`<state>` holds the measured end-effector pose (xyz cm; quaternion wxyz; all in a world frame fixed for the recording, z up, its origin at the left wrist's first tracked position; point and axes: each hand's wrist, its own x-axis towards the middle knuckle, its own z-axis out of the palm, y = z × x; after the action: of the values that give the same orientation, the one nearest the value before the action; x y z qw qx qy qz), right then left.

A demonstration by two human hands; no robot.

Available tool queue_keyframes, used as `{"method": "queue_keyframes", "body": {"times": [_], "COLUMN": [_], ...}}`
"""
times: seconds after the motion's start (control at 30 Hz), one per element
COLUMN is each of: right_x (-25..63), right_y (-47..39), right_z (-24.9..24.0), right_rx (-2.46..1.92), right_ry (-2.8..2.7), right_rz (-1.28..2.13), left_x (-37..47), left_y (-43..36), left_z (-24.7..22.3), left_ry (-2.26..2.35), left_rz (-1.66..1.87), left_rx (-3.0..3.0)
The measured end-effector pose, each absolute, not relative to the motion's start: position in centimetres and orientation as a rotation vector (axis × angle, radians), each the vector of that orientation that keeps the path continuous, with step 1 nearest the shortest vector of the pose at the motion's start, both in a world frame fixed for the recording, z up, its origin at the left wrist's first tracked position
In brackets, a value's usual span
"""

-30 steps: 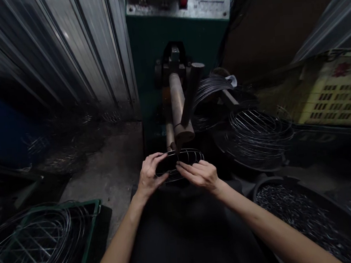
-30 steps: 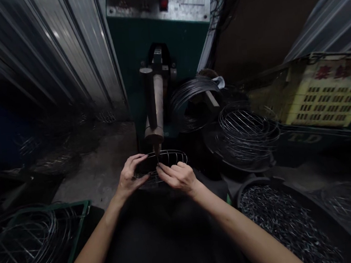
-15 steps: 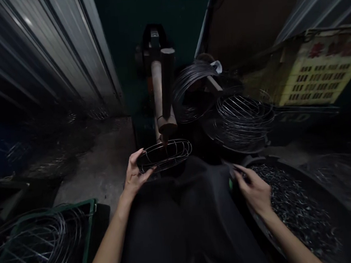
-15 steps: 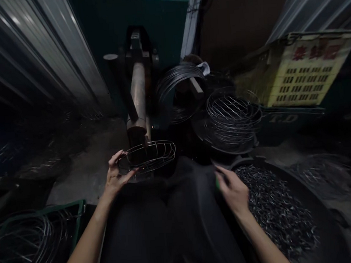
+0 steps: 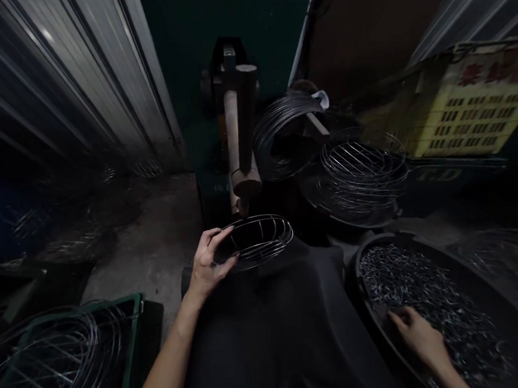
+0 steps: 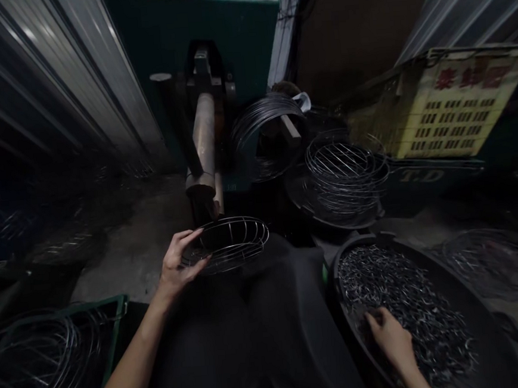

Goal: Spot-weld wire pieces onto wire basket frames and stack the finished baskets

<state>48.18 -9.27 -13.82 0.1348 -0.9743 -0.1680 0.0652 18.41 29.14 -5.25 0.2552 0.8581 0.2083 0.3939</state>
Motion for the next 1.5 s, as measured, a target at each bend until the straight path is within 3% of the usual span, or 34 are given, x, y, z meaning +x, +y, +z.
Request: {"method": "queue_keyframes", "body": {"times": [0.13, 0.4, 0.5, 0.67, 0.8, 1.0, 1.5], "right_x": [47.6, 38.8, 37.1, 36.9, 37.5, 38.1, 38.1], "right_y": [-5.0, 10.9, 14.5, 17.1, 17.7, 18.2, 18.2], "right_z": [-8.5, 2.9, 2.9, 0.3, -0.5, -0.2, -0.2], "right_rx": [-2.573, -1.772, -1.719, -1.706, -1.464, -1.274, -1.284], "right_ry": [-0.498, -1.265, -1.567, -2.176, -2.318, -2.319, -2.337], "right_rz": [0.148, 0.751, 0.538, -0.287, -0.662, -0.783, -0.78], "left_x": [18.6, 19.1, 19.1, 18.6, 18.2, 18.3, 18.7], "left_y": [29.1, 28.9, 28.8, 28.7, 28.7, 29.0, 28.9], "left_z": [-4.9, -4.4, -4.1, -3.9, -4.0, -4.6, -4.7], "left_ry": [0.582, 0.568, 0.545, 0.552, 0.556, 0.527, 0.556], "left_rz": [1.051, 0.968, 0.944, 0.928, 0.941, 0.993, 0.986], "left_rx": [2.366, 2.46, 2.507, 2.429, 2.351, 2.31, 2.292]}}
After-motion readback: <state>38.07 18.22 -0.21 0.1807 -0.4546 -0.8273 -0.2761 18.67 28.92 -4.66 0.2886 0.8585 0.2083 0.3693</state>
